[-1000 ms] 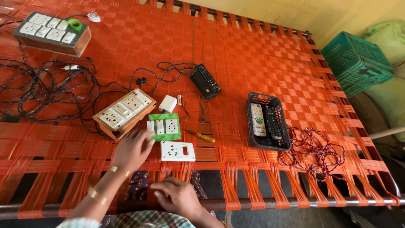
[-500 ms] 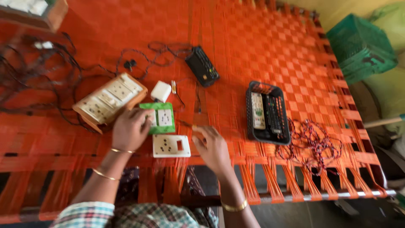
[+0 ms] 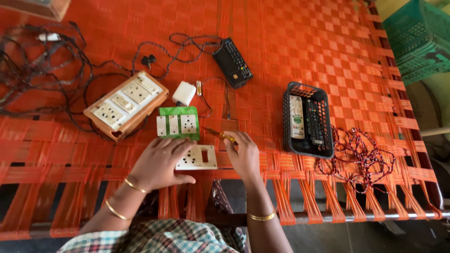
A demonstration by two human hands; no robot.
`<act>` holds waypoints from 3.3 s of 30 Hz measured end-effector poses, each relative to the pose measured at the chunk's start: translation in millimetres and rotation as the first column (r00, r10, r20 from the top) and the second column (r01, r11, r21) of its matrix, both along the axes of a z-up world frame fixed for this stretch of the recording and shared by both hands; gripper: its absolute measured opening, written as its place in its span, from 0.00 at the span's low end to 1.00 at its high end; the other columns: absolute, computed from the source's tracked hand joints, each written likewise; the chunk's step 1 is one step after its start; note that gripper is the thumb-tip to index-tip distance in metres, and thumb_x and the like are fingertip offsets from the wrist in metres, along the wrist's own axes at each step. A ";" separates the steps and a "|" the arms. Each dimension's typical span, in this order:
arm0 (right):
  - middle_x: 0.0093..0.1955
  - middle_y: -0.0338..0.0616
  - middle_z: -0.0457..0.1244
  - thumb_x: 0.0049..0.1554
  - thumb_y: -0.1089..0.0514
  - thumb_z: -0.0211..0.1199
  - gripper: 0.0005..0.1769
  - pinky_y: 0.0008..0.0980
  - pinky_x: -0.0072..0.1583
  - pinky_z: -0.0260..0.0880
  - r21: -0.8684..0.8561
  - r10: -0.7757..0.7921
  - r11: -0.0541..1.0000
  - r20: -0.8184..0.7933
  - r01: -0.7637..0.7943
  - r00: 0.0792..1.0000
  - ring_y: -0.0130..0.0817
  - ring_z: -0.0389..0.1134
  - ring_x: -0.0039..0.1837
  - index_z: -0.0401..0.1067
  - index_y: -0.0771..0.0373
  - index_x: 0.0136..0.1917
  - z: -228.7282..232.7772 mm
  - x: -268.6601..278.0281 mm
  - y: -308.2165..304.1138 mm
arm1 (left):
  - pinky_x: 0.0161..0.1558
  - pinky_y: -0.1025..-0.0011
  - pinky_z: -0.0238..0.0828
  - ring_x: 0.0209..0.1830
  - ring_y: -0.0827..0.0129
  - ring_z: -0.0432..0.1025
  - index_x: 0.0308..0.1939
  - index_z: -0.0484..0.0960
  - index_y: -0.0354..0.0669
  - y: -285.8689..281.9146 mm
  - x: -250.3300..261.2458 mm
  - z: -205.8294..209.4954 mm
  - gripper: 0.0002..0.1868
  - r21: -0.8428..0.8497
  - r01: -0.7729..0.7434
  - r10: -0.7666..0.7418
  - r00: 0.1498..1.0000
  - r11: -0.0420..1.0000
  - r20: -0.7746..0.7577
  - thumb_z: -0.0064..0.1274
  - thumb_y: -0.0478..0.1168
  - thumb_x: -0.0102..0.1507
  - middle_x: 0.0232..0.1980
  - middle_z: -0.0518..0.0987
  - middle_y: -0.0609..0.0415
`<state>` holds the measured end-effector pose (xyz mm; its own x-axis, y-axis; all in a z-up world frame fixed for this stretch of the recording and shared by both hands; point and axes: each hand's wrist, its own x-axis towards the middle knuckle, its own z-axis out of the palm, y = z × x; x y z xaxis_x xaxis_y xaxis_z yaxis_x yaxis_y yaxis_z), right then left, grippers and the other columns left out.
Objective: The person uses a screwdriver to disassemble and then reassemble an electrical switchboard on a woven bed, handling internal components and small screws.
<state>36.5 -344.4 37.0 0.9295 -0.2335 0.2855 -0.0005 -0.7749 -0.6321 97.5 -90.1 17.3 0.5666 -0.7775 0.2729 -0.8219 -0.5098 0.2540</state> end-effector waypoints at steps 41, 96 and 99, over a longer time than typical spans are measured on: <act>0.44 0.43 0.66 0.60 0.53 0.62 0.09 0.40 0.47 0.74 -0.348 0.388 0.840 -0.149 -0.416 0.909 0.42 0.70 0.45 0.76 0.60 0.44 -32.4 34.7 85.0 | 0.51 0.67 0.68 0.53 0.69 0.73 0.62 0.76 0.40 34.9 12.5 -44.6 0.29 -0.620 -0.767 -0.478 0.487 0.167 -0.731 0.35 0.58 0.73 0.56 0.81 0.53; 0.42 0.42 0.67 0.59 0.64 0.58 0.03 0.33 0.49 0.72 0.990 0.143 0.118 -0.093 0.076 0.985 0.35 0.71 0.45 0.69 0.58 0.42 -33.3 80.9 35.7 | 0.50 0.69 0.71 0.54 0.71 0.73 0.65 0.74 0.39 32.7 19.0 -51.0 0.30 -0.615 -0.763 -0.474 0.475 0.198 -0.742 0.38 0.58 0.72 0.58 0.80 0.52; 0.41 0.41 0.66 0.58 0.65 0.57 0.04 0.32 0.48 0.72 0.997 0.161 0.008 -0.077 0.077 0.984 0.35 0.70 0.45 0.68 0.58 0.42 -41.3 69.5 34.3 | 0.39 0.71 0.73 0.40 0.68 0.79 0.62 0.77 0.42 34.0 16.6 -44.9 0.33 -0.644 -0.718 -0.501 0.468 0.264 -0.728 0.32 0.63 0.71 0.50 0.84 0.45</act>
